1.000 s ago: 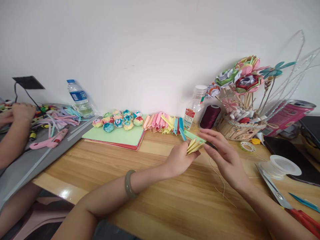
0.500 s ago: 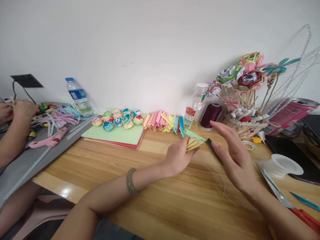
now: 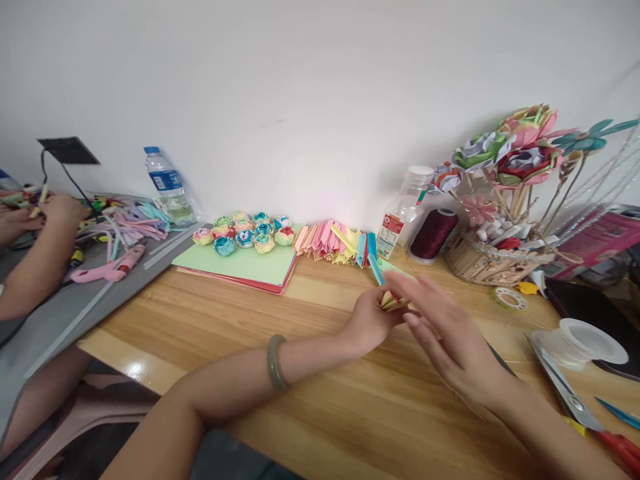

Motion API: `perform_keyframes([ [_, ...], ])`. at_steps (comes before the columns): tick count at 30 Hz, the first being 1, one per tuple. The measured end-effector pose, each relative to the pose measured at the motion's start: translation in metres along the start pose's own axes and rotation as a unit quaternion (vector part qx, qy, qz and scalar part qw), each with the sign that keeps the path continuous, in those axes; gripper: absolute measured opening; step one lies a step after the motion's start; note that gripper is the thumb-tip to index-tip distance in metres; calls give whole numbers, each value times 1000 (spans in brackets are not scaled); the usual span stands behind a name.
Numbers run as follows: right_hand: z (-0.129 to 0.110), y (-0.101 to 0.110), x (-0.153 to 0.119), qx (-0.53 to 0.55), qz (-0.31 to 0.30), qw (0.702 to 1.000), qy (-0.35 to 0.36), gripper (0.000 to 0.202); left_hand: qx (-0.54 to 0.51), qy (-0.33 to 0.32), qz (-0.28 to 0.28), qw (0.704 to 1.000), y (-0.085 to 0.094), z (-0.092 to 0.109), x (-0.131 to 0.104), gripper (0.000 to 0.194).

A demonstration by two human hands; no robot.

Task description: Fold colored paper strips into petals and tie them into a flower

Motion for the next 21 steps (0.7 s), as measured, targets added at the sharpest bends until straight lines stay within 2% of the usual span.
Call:
perform_keyframes([
  [2, -4, -6, 2, -31, -44, 998, 27, 56, 4, -6, -11, 1000, 0, 0, 1, 6],
  [3, -3, -3, 1, -35, -30, 999, 22, 57, 2, 4, -5, 1000, 2, -2, 1, 8],
  [5, -1, 9, -2, -38, 41, 998, -1, 60, -12, 26, 19, 999, 6, -7, 0, 16],
  [6, -2, 11, -3, -45, 50, 998, 1, 61, -18, 24, 20, 999, 6, -7, 0, 18],
  [9, -12, 1, -2, -66, -18, 996, 50, 60, -26, -21, -22, 999, 0, -1, 2, 12],
  [10, -13, 0, -2, -66, -23, 996, 53, 59, -29, -24, -25, 999, -1, 0, 2, 12],
  [13, -8, 16, -7, -60, 81, 995, 10, 59, -32, 15, 18, 999, 5, -6, 0, 18],
  [14, -8, 16, -7, -65, 85, 994, 8, 60, -28, 24, 25, 999, 6, -6, -1, 19],
  [17, -12, 2, -2, -74, 0, 996, 43, 59, -16, 22, 4, 1000, 3, -2, -1, 14],
  [18, -11, 2, -1, -71, 3, 997, 39, 58, -17, 25, 4, 1000, 3, -2, -1, 14],
  [20, -6, 13, -4, -66, 71, 995, 6, 59, -26, 39, 26, 999, 6, -5, -2, 19],
  [21, -6, 15, -5, -69, 85, 994, 2, 59, -31, 49, 34, 998, 7, -7, -2, 20],
])
Point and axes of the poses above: each hand's wrist, its own x-axis towards the middle knuckle, its own y-axis out of the back of the hand, z = x × y, the point moved 8 cm from there along x, towards the middle knuckle, and after that the axes turned 15 degrees about -z, right-handed, at the moved point
